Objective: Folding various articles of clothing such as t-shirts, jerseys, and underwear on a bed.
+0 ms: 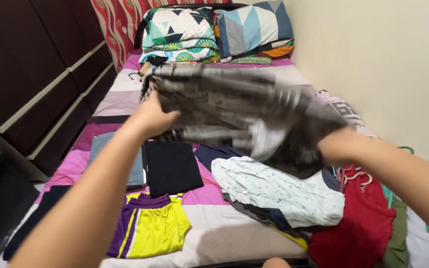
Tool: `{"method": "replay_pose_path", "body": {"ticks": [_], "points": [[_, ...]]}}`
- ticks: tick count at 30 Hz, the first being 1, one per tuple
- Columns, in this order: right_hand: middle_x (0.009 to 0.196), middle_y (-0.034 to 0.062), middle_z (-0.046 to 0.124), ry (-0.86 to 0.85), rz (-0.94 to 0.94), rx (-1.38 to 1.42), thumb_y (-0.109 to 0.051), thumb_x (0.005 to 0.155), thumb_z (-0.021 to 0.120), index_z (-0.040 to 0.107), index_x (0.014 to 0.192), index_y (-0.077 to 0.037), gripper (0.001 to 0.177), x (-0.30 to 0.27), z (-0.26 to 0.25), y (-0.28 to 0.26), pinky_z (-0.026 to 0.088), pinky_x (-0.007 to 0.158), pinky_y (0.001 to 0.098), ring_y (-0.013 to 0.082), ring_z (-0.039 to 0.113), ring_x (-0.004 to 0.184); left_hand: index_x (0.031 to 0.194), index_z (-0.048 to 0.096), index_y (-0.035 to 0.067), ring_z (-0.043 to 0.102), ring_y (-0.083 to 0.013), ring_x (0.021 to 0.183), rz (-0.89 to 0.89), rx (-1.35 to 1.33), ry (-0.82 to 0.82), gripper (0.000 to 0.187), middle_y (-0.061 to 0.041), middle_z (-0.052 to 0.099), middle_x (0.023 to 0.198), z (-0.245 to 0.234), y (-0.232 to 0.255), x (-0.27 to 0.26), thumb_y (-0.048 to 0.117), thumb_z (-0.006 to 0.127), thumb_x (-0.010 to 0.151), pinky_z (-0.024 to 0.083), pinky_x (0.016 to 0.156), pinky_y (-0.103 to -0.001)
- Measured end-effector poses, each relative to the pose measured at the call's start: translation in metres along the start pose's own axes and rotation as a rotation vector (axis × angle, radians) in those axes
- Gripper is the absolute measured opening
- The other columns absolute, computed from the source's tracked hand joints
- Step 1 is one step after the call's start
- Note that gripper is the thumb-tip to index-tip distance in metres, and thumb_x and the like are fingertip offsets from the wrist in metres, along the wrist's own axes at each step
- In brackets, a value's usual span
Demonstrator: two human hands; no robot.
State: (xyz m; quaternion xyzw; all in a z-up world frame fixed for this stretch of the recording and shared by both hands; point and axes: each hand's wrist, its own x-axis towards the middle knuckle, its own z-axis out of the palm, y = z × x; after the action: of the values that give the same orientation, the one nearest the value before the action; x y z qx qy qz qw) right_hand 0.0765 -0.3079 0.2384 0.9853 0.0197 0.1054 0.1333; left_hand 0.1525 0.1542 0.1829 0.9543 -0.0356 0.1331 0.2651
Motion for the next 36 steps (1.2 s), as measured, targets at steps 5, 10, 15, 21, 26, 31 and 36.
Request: {"method": "replay_pose_path", "body": {"ticks": [5,10,15,21,26,31,36], "points": [[0.104,0.0162,0.075,-0.164,-0.028,0.01,-0.012,0.08,0.065,0.078,0.104,-0.013,0.027,0.029,0.024,0.035,0.058,0.087,0.0488,0.0357,0.071,0.1,0.158,0.002,-0.01,0.049,-0.0423,0.131,-0.085,0.047,-0.073,0.12,-0.033,0.049,0.142,0.018,-0.018,0.014,0.044,0.077,0.081,0.042,0.107,-0.042],[0.101,0.0178,0.073,0.211,-0.007,-0.152,-0.01,0.086,0.063,0.075,0.099,-0.009,0.018,0.028,0.065,0.037,0.056,0.086,0.0498,0.0354,0.07,0.098,0.137,0.047,-0.003,0.06,-0.0441,0.125,-0.163,0.004,0.347,0.073,-0.031,0.064,0.131,-0.015,0.038,-0.007,0.056,0.063,0.097,0.046,0.107,-0.048],[0.098,0.0149,0.073,-0.398,-0.495,-0.336,-0.007,0.077,0.062,0.074,0.092,-0.009,0.019,0.009,0.119,-0.001,0.054,0.092,0.0508,0.0323,0.07,0.1,0.148,0.025,-0.011,0.067,-0.0482,0.106,-0.291,-0.013,0.367,0.093,-0.035,0.067,0.112,0.012,-0.018,-0.005,0.042,0.068,0.085,0.051,0.094,-0.051],[0.11,0.0208,0.073,-0.166,-0.019,0.111,-0.009,0.083,0.061,0.073,0.117,-0.016,0.037,0.016,0.036,0.015,0.056,0.092,0.0488,0.038,0.07,0.105,0.144,0.036,0.008,0.074,-0.0422,0.087,-0.677,-0.333,0.304,0.074,-0.024,0.065,0.11,-0.007,-0.03,-0.021,0.032,0.07,0.084,0.062,0.073,-0.052],[0.112,0.0189,0.074,-0.311,-0.108,0.038,-0.005,0.08,0.06,0.078,0.107,-0.011,0.033,0.069,0.081,0.03,0.058,0.093,0.045,0.0342,0.072,0.107,0.112,0.068,0.001,0.069,-0.0347,0.084,-0.738,-0.631,-0.236,0.036,-0.018,0.075,0.097,0.028,-0.103,0.052,0.029,0.054,0.096,0.056,0.07,-0.049],[0.106,0.0241,0.074,-0.071,-0.043,-0.056,-0.007,0.083,0.062,0.08,0.099,-0.003,0.025,0.119,0.076,0.051,0.058,0.091,0.0464,0.0398,0.073,0.103,0.104,0.07,-0.006,0.073,-0.0361,0.086,-0.296,-0.134,0.374,0.023,-0.025,0.072,0.095,0.043,-0.148,0.129,0.012,0.058,0.096,0.058,0.075,-0.045],[0.094,0.0206,0.074,0.295,0.004,-0.087,-0.015,0.091,0.06,0.077,0.084,-0.005,0.021,0.086,0.162,0.048,0.057,0.082,0.0501,0.0387,0.071,0.089,0.139,0.052,-0.003,0.071,-0.0316,0.104,0.371,-0.468,0.859,0.052,-0.018,0.069,0.116,0.007,-0.015,-0.013,-0.012,0.042,0.089,0.056,0.09,-0.038]]}}
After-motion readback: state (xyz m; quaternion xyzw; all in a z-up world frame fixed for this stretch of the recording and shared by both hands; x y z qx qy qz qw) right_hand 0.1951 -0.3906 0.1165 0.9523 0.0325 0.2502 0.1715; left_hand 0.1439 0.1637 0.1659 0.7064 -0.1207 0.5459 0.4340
